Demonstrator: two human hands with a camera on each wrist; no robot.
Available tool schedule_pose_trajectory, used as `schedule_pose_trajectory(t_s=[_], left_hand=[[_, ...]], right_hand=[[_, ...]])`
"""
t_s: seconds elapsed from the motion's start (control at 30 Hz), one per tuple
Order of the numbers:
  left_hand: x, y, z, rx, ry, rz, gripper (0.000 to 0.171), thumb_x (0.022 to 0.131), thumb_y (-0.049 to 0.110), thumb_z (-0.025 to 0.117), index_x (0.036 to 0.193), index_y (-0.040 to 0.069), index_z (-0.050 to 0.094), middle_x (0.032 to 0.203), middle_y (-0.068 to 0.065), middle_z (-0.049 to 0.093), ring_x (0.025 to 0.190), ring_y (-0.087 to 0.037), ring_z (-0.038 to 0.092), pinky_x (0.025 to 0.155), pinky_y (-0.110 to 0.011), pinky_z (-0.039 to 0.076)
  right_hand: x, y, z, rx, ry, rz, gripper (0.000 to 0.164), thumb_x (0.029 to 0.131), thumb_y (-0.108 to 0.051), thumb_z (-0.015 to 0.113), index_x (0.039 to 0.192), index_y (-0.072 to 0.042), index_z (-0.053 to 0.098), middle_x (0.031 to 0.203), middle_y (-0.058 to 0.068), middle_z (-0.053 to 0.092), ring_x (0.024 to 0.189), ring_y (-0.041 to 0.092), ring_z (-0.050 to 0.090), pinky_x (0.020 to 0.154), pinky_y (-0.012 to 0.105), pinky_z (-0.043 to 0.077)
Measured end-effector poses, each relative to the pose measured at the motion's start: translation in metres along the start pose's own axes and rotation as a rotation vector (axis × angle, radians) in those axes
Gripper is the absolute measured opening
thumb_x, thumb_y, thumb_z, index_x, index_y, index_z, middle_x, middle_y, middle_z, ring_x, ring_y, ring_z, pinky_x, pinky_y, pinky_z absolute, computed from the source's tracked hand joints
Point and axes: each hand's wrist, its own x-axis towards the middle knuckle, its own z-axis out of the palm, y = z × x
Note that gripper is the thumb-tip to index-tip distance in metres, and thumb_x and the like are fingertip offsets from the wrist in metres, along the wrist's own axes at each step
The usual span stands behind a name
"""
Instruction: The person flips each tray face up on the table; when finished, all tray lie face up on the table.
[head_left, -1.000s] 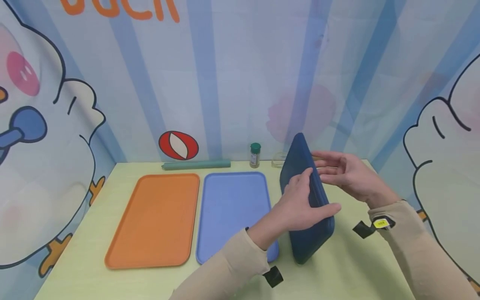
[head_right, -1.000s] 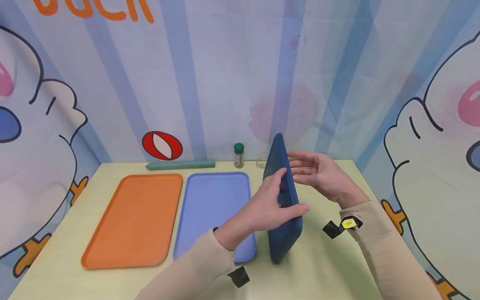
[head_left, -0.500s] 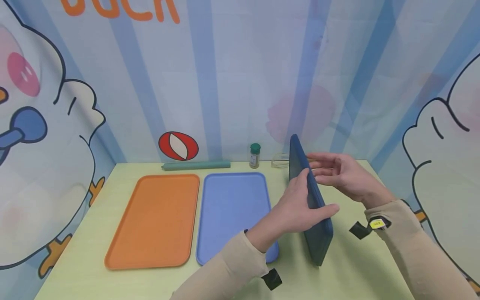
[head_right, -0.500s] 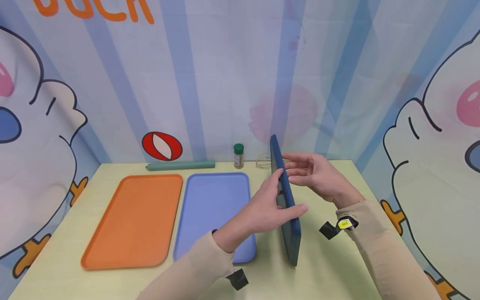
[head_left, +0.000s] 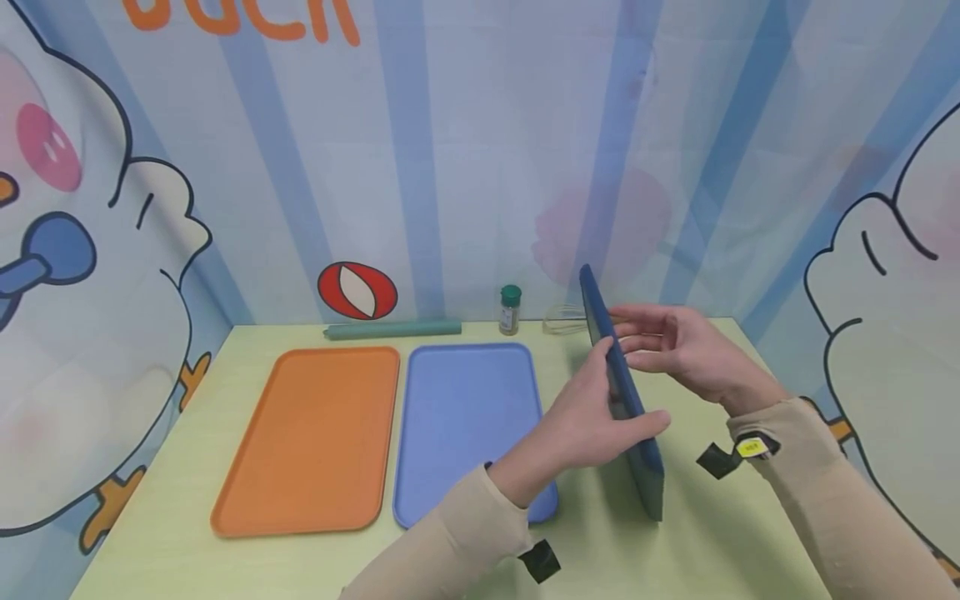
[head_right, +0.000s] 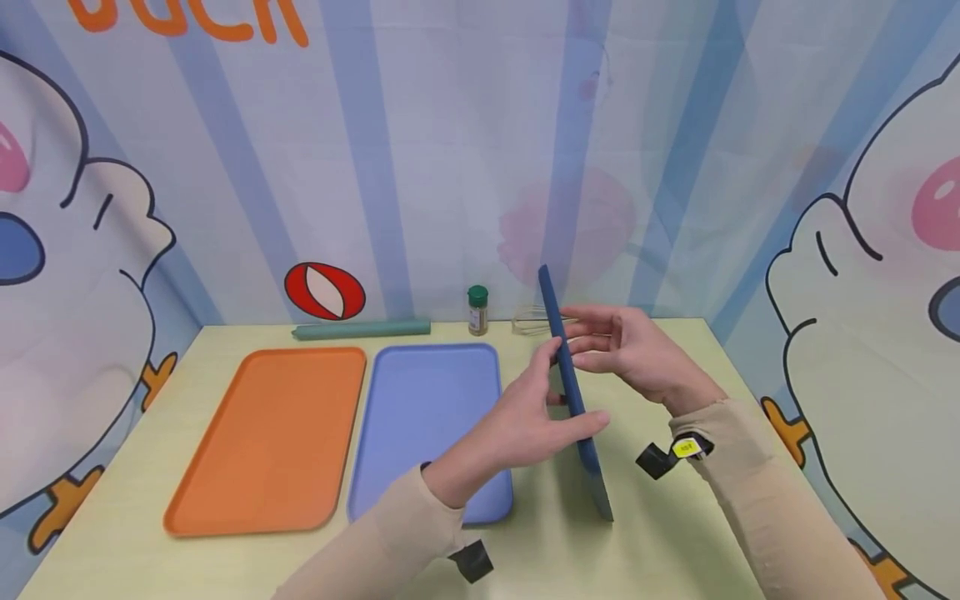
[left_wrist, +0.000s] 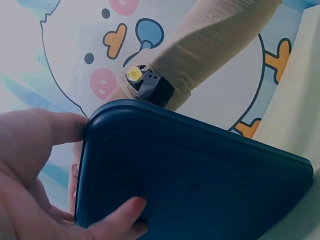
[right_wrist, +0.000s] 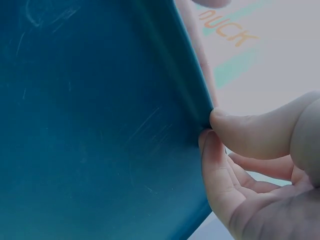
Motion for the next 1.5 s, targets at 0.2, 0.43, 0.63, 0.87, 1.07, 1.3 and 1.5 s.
schedule_pose_trajectory(t_s=[0.2, 0.43, 0.63, 0.87, 1.07, 1.3, 1.5], left_hand=[[-0.001, -0.003, 0.001, -0.02, 0.001, -0.023, 0.099, 0.091, 0.041, 0.081, 0.167, 0.024, 0.02, 0.165, 0.006, 0.038, 0.141, -0.011, 0.049, 0.109, -0.038, 0.048], [-0.004, -0.007, 0.002, -0.037, 0.012, -0.072, 0.1, 0.089, 0.032, 0.083, 0.167, 0.033, 0.02, 0.164, 0.007, 0.039, 0.128, -0.008, 0.057, 0.098, -0.03, 0.053], [-0.005, -0.011, 0.001, -0.028, 0.018, -0.106, 0.101, 0.088, 0.027, 0.082, 0.167, 0.033, 0.02, 0.165, 0.006, 0.037, 0.107, -0.007, 0.061, 0.09, -0.029, 0.053], [-0.007, -0.018, -0.002, 0.003, 0.003, -0.092, 0.094, 0.088, 0.021, 0.079, 0.167, 0.018, 0.027, 0.165, -0.001, 0.036, 0.093, -0.01, 0.056, 0.081, -0.028, 0.049], [-0.009, -0.022, 0.0, -0.02, 0.001, -0.109, 0.093, 0.086, 0.018, 0.077, 0.166, 0.018, 0.03, 0.159, -0.006, 0.038, 0.088, -0.011, 0.054, 0.077, -0.027, 0.049], [-0.013, -0.026, 0.002, -0.047, 0.042, -0.121, 0.103, 0.086, 0.018, 0.076, 0.17, 0.025, 0.016, 0.167, -0.005, 0.03, 0.112, -0.013, 0.05, 0.088, -0.029, 0.048], [-0.016, -0.029, 0.004, -0.079, 0.054, -0.116, 0.104, 0.087, 0.017, 0.075, 0.17, 0.027, 0.013, 0.169, -0.003, 0.027, 0.126, -0.012, 0.047, 0.097, -0.031, 0.048]], right_hand=[[0.0, 0.003, 0.003, -0.038, 0.005, 0.023, 0.068, 0.1, 0.005, 0.065, 0.159, 0.008, 0.033, 0.139, 0.019, 0.059, 0.112, 0.019, 0.071, 0.096, 0.032, 0.059], [0.0, 0.003, 0.008, -0.069, 0.004, 0.049, 0.071, 0.099, 0.003, 0.068, 0.16, 0.007, 0.033, 0.157, 0.031, 0.041, 0.112, 0.014, 0.069, 0.095, 0.03, 0.058], [0.001, 0.004, 0.013, -0.105, 0.008, 0.066, 0.071, 0.098, 0.002, 0.069, 0.16, 0.007, 0.033, 0.163, 0.03, 0.034, 0.114, 0.01, 0.066, 0.094, 0.027, 0.057], [0.007, 0.01, 0.019, -0.111, -0.013, 0.065, 0.069, 0.098, 0.002, 0.068, 0.159, 0.007, 0.035, 0.155, 0.033, 0.043, 0.117, 0.014, 0.067, 0.096, 0.029, 0.057], [0.009, 0.011, 0.022, -0.138, -0.018, 0.077, 0.066, 0.099, 0.004, 0.067, 0.158, 0.008, 0.037, 0.155, 0.032, 0.044, 0.123, 0.026, 0.065, 0.097, 0.03, 0.057], [0.009, 0.01, 0.024, -0.117, -0.067, 0.071, 0.068, 0.099, 0.004, 0.066, 0.159, 0.008, 0.035, 0.159, 0.031, 0.041, 0.12, 0.015, 0.068, 0.099, 0.03, 0.057], [0.009, 0.013, 0.023, -0.126, -0.095, 0.09, 0.07, 0.099, 0.003, 0.066, 0.16, 0.007, 0.033, 0.164, 0.029, 0.036, 0.122, 0.013, 0.067, 0.1, 0.03, 0.056]])
